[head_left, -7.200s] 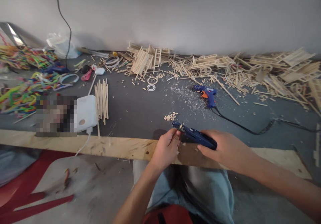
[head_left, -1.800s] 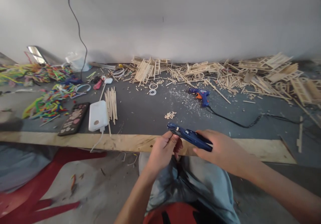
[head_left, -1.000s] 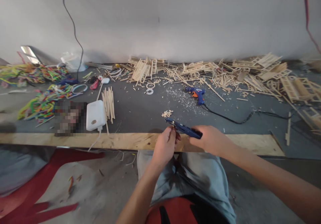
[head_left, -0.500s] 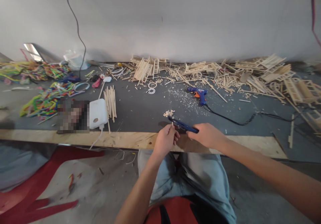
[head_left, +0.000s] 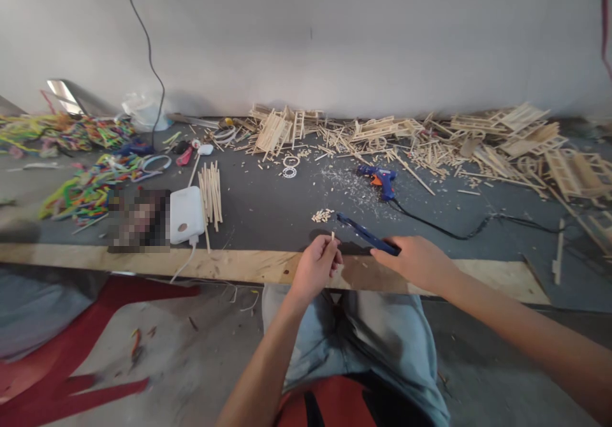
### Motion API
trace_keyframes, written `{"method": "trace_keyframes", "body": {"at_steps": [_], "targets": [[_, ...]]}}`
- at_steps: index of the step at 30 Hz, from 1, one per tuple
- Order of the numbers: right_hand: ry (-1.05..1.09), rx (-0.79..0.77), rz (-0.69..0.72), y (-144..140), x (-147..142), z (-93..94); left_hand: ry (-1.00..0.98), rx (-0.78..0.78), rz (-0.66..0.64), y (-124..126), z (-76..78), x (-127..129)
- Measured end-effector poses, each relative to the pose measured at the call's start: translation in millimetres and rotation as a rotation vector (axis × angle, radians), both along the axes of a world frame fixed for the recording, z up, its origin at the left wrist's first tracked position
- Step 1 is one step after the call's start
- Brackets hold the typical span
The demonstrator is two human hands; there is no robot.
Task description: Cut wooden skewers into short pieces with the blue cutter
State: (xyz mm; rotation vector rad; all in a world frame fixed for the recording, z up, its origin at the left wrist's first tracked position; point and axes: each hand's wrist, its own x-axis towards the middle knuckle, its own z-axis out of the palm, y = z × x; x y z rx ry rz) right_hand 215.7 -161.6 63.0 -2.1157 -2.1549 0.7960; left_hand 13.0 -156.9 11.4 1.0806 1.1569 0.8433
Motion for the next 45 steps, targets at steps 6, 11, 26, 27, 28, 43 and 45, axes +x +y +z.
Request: {"method": "trace_keyframes", "body": {"at_steps": [6, 11, 26, 27, 28, 43, 45], "targets": [[0.024, 0.022, 0.042, -8, -7, 9.2, -0.067, 0.025, 0.055, -3, -5.1, -2], [0.036, 0.087, 0.116, -11, -15, 5.8, -0.056, 0.043, 0.016, -2, -10.1, -3], [0.012, 0.074, 0.114, -9, -16, -0.4, 0.005, 0.049, -0.003, 0, -15.5, -2], [0.012, 0.075, 0.114, -9, -16, -0.8, 0.011, 0.049, -0.001, 0, -15.2, -1], [0.010, 0.077, 0.115, -9, -16, -1.4, 0.019, 0.053, 0.000, 0, -14.8, -1], [-0.006, -0.048, 0.086, 3, -14, -7.9, 0.301, 0.135, 0.020, 6, -11.1, 3], [-0.007, -0.058, 0.079, 6, -13, -8.2, 0.358, 0.147, 0.031, 7, -9.9, 5]]}}
